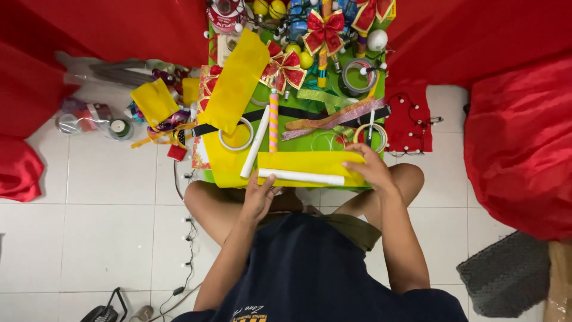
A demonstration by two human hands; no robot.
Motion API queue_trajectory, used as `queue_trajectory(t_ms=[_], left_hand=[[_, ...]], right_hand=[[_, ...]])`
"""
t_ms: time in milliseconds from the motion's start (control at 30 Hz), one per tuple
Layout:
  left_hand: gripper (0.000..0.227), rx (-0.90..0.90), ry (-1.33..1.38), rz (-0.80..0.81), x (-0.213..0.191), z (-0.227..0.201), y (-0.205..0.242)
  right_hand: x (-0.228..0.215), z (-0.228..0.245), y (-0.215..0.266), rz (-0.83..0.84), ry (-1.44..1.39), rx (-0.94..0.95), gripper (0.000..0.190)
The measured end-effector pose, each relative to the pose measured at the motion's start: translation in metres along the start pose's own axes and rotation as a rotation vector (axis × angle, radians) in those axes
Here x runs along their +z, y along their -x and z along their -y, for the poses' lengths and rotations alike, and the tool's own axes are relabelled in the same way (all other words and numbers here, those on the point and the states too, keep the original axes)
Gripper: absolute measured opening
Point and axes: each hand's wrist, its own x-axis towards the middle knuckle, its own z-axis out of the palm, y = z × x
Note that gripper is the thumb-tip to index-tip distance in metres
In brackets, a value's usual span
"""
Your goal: Folding and wrapping yellow cardboard around a white tube to create a decorative component for a handicraft project.
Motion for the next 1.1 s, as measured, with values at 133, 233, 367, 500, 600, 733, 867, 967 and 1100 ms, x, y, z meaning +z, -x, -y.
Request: queue_trajectory(t_ms=[133,233,367,500,600,733,867,967,1100], left_hand=[[0.031,0.012,-0.028,-0.082,0.014,-0.002,0.002],[0.028,-0.012,-0.072,-0.155,0.025,-0.009,0.007],[0.029,-0.014,-0.198,-0.227,0.043,-0.025,0.016],[0.035,-0.032,-0.343,-0.242,0.021,-0.01,0.004],[0.042,-0.044,-0.565,-0.22,0.008,-0.019,-0.004],[0.048,-0.029,-0.766,-0.206,-0.041,0.002,-0.022],[0.053,-0.016,-0.924,-0.201,-0.028,-0.016,-0.014],[0.052,-0.021,-1.036,-0.184,-0.014,-0.029,-0.009],[0.052,-0.016,-1.257,-0.147,0.01,-0.046,-0.002]], right_hand=[[0.013,0.03,-0.011,-0.059,0.383,-0.007,0.05],[0.022,0.031,-0.015,-0.074,0.652,-0.135,0.043],[0.028,0.025,-0.016,-0.077,0.724,-0.189,0.039],[0.039,0.03,-0.007,-0.107,0.968,-0.339,0.038],[0.047,0.046,0.009,-0.183,0.948,-0.588,0.037],[0.033,0.025,0.022,-0.193,0.91,-0.549,0.035],[0.028,0.029,0.041,0.009,0.894,-0.301,0.043],[0.037,0.03,0.048,0.125,0.88,-0.242,0.044],[0.047,0.014,0.041,0.121,0.947,-0.386,0.036]])
